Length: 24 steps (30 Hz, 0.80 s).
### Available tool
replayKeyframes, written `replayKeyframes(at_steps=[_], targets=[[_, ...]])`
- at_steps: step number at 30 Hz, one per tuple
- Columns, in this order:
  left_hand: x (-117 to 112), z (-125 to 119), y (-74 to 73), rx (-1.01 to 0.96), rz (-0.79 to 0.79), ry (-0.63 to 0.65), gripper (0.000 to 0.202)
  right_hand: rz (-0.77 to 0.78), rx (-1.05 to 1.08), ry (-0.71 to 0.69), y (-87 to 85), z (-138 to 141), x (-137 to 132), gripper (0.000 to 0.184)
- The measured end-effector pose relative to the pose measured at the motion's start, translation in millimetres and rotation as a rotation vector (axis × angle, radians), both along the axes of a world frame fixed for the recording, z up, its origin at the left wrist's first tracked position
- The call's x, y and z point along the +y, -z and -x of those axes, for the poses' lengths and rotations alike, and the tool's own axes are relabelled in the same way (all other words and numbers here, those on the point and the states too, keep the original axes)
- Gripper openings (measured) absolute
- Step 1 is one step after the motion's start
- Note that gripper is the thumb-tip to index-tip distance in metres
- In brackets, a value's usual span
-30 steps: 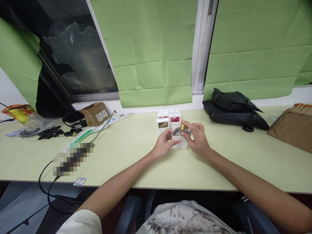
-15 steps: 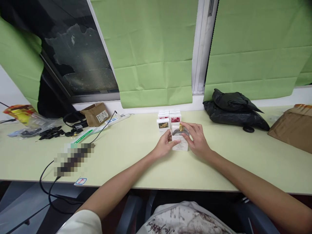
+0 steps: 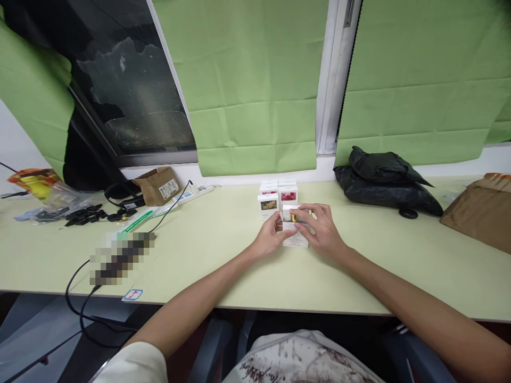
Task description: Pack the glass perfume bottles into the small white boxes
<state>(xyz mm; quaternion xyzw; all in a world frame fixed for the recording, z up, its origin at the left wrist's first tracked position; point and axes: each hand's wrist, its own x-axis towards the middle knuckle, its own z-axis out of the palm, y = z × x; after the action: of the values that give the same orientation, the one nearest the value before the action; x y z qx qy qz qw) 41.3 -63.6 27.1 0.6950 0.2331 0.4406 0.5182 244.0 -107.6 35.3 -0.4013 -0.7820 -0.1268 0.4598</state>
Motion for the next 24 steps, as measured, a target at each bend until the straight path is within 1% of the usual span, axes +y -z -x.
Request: replayKeyframes(at_steps=[5,10,17,20,24], targets=[[0.4,-0.1,0.2,-0.009,-0.008,0.008,0.054,-0.045,0.0,0.002,2.2,-2.7,0.6,0.038],[1.5,0.6,2.1,0.002,0.006,0.013,0.055,-0.091,-0.014,-0.019,5.6,-8.2,4.0,0.039],[1.8,0.3,1.7,-0.005,-0.001,0.021,0.052,-0.077,0.015,-0.032,2.4,-6.2,2.6,0.036],[1.1,0.1,1.2,-0.013,0.006,0.023,0.052,-0.078,0.021,-0.035,2.5,-6.4,2.5,0.032],[0.4,-0.4,0.6,-0.017,0.003,0.014,0.051,-0.063,-0.003,-0.028,6.5,-7.0,3.8,0.022]])
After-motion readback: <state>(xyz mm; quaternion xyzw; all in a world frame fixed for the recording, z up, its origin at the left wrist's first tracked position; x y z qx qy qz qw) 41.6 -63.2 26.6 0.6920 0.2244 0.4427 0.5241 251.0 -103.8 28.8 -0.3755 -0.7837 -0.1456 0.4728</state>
